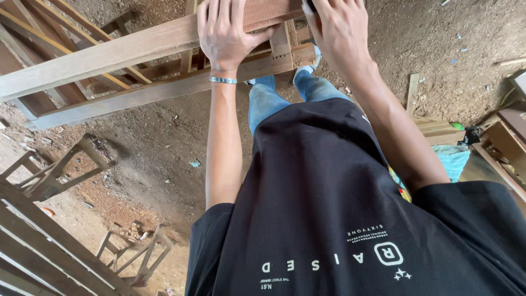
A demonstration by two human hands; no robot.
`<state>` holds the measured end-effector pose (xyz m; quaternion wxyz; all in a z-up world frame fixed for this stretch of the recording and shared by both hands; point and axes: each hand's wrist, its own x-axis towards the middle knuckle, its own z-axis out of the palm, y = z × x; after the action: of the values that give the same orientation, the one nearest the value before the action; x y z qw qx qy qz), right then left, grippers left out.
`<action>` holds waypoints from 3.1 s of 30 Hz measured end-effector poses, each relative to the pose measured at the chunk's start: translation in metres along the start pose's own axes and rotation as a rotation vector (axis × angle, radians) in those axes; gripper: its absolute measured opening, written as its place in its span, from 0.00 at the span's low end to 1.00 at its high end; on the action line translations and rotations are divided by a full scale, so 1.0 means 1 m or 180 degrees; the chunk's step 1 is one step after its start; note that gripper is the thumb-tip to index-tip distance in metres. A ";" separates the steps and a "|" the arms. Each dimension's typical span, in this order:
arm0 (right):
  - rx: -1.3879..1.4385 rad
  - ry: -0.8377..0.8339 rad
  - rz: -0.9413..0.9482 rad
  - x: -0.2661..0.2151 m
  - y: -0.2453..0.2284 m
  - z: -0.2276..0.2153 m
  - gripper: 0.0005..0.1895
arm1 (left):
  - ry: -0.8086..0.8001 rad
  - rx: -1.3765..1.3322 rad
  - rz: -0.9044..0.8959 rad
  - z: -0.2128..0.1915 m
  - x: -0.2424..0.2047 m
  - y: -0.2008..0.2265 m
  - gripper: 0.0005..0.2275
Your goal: The person sands various pieces of wood by hand using a piece of sandpaper, moving the sandpaper back and forth across the surfaces and edges.
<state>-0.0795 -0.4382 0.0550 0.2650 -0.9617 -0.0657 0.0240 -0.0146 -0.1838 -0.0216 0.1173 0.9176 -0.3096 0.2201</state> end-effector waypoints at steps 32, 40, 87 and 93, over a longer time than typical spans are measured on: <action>0.1756 0.0761 0.1251 -0.012 0.029 0.017 0.22 | -0.0613 -0.0660 -0.0563 -0.060 -0.001 0.028 0.28; 0.3059 -0.0319 0.1626 0.022 0.092 0.064 0.34 | -0.0790 -0.0900 -0.0842 -0.007 0.026 0.089 0.31; 0.5235 -0.1069 0.0584 0.032 0.154 0.140 0.22 | -0.0758 -0.0455 -0.1391 0.004 0.030 0.188 0.31; 0.4897 -0.0963 0.1269 0.041 0.151 0.142 0.27 | -0.0682 0.0122 -0.1571 -0.011 0.010 0.136 0.30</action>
<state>-0.0329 -0.4890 -0.1444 0.8314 -0.4900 0.1068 0.2391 -0.0954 -0.2915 0.0042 0.1166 0.9854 -0.0829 0.0923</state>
